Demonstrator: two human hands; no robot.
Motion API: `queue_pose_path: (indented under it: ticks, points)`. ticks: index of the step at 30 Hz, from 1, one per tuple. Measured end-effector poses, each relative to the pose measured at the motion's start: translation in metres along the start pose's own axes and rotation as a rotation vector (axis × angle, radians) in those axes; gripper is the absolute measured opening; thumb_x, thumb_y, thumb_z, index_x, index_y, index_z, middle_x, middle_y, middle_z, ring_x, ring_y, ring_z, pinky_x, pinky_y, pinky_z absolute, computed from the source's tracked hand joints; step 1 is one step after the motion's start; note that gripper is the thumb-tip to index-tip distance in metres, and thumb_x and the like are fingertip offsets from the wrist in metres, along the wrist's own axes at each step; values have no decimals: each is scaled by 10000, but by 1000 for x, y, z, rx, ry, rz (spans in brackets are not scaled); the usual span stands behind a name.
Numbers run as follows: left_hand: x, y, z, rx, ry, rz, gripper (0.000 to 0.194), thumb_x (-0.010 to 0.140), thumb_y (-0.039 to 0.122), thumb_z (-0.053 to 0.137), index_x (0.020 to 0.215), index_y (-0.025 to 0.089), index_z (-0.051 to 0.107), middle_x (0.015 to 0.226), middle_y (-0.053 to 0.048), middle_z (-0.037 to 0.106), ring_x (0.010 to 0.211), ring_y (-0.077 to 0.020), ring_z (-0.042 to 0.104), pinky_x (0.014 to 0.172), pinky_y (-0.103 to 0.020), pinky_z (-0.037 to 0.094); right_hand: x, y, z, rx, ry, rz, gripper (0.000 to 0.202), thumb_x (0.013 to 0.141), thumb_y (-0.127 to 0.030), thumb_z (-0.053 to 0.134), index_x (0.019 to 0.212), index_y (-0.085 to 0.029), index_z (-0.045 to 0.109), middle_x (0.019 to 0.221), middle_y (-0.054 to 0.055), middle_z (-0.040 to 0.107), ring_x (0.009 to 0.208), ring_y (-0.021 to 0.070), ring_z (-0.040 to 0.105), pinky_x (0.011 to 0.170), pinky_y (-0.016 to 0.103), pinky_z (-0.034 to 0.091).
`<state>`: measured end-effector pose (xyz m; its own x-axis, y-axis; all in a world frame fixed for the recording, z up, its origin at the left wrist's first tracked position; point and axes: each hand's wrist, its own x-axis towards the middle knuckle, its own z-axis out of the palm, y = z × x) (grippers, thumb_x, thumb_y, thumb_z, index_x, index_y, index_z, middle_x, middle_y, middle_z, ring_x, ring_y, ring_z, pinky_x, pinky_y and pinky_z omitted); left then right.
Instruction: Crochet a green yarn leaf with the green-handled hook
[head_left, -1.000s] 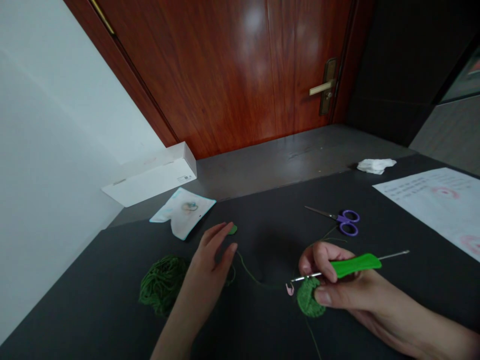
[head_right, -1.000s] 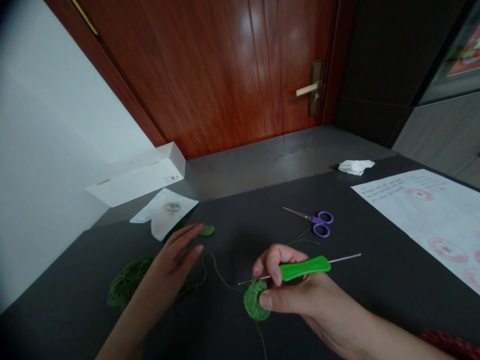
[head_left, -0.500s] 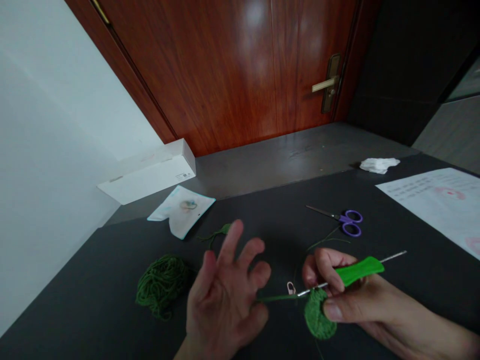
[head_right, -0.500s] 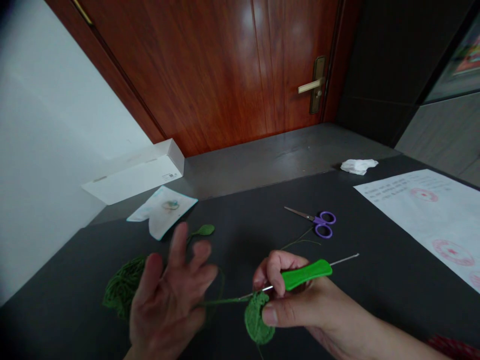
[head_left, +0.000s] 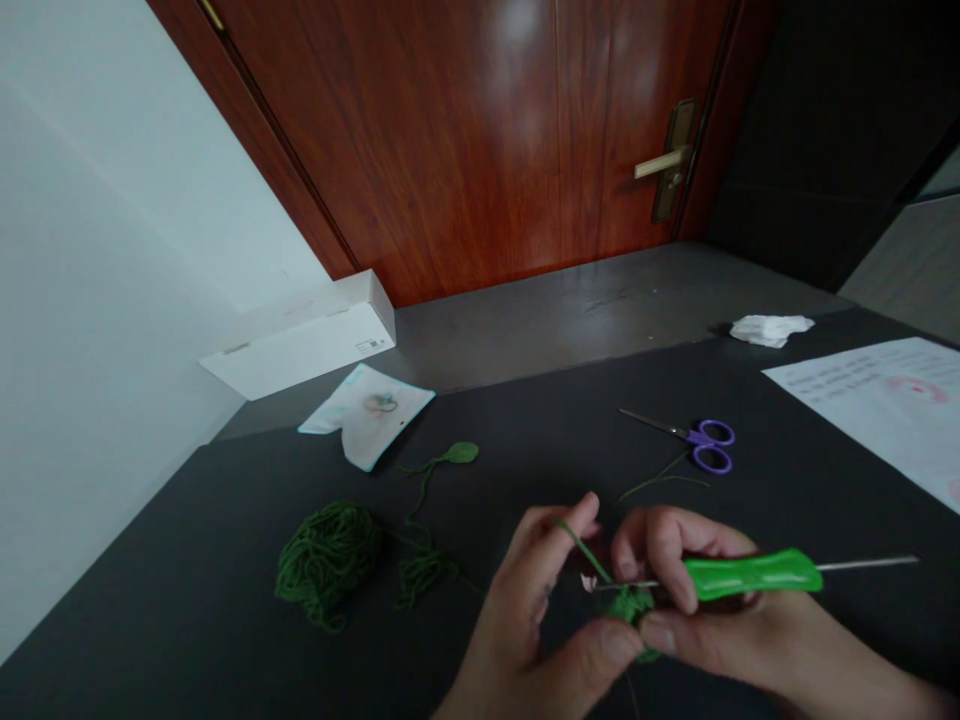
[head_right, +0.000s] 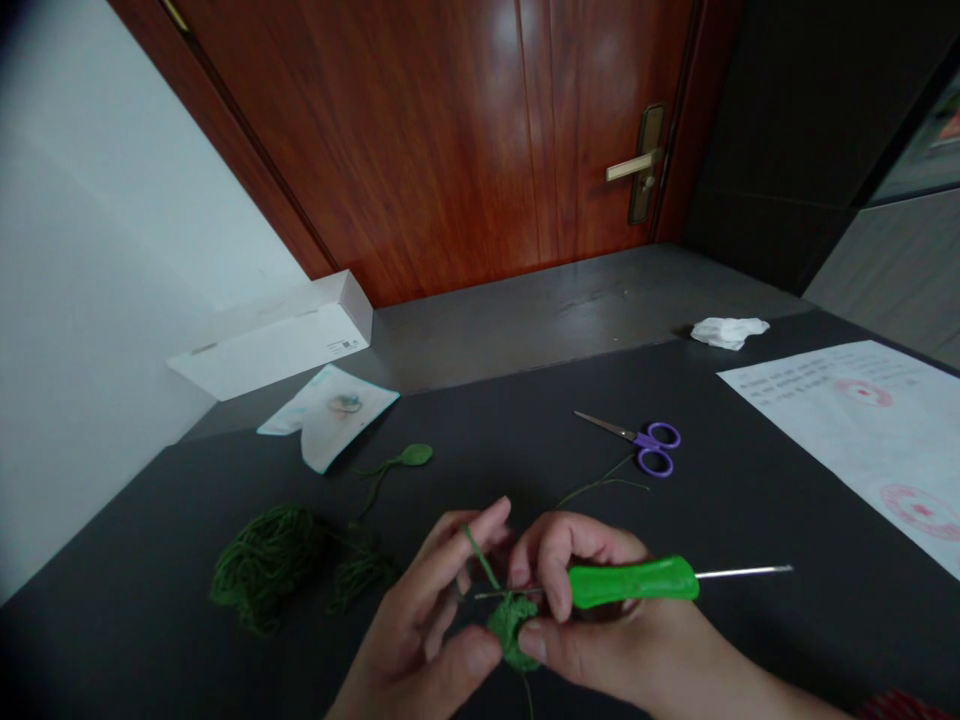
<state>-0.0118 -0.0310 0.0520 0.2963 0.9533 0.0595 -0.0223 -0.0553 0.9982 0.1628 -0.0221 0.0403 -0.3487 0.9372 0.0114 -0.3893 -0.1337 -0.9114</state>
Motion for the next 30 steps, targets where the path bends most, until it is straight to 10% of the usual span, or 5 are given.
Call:
queue_pose_path:
  ticks: [5, 10, 23, 30]
  points:
    - [1, 3, 2, -152, 71, -218, 471, 747, 216, 693, 1201, 327, 636, 812, 11, 581, 749, -127, 546, 771, -269, 454, -1, 3, -4, -191, -75, -116, 197, 738, -231, 750, 692, -229, 559, 835, 19, 608, 767, 178, 571, 682, 293, 453]
    - [4, 7, 3, -186, 153, -248, 540, 689, 141, 710, 1204, 287, 638, 727, 34, 580, 661, -103, 514, 699, -249, 446, -11, -8, -12, -314, -94, -89, 365, 878, -574, 477, 970, -260, 639, 949, 67, 613, 919, 263, 552, 794, 373, 445]
    - [8, -14, -4, -102, 122, -304, 896, 641, 248, 771, 1433, 238, 351, 716, 40, 590, 628, -115, 507, 604, -249, 405, -13, -3, -7, -449, -29, -205, 386, 955, -496, 386, 749, -253, 604, 715, 16, 558, 670, 180, 533, 605, 290, 423]
    - [7, -3, 5, 3, 233, -302, 932, 629, 190, 732, 1446, 160, 286, 669, 49, 615, 628, -147, 547, 638, -290, 419, -13, -2, 0, -958, -98, -599, 353, 970, -394, 399, 713, -241, 584, 607, 34, 582, 555, 183, 549, 502, 297, 428]
